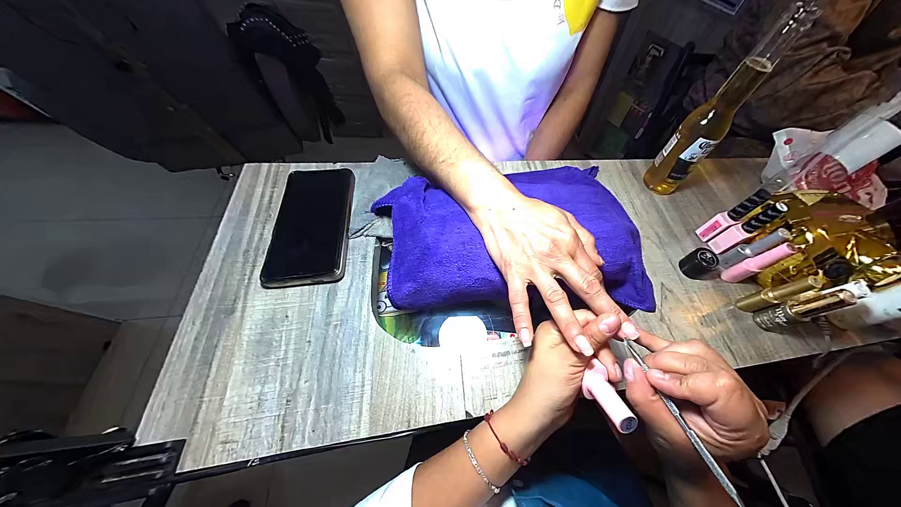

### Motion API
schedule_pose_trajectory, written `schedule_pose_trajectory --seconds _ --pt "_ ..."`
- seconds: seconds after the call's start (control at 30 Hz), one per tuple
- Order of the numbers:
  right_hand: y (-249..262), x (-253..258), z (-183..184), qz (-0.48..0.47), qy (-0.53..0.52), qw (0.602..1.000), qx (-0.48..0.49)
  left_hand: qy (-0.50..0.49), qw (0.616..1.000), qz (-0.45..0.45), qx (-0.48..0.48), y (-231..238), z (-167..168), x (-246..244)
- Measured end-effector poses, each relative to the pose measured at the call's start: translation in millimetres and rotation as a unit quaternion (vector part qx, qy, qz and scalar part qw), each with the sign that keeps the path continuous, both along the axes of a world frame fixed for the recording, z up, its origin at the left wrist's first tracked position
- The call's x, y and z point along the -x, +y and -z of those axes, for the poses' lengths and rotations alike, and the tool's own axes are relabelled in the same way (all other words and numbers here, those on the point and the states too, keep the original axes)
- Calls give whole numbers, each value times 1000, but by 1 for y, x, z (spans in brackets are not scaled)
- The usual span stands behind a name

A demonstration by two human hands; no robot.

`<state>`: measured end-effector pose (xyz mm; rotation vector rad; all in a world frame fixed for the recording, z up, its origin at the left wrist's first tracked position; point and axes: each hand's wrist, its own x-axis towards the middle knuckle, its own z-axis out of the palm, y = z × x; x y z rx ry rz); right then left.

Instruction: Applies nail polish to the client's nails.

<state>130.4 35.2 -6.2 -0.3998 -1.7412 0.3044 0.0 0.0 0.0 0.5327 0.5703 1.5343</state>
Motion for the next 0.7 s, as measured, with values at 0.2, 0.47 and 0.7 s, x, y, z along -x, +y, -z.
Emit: schedule_pose_trajectory --seconds 0.2,0.47,0.7 --pt "0 0 -1 6 -10 1000 3 8 1000 0 -1 0 -1 0" --pt "0 0 -3 8 -17 1000 9 1 1000 1 -1 0 -1 0" --pt "-2 0 -6 11 -16 1000 13 -1 1000 0 0 0 0 0"
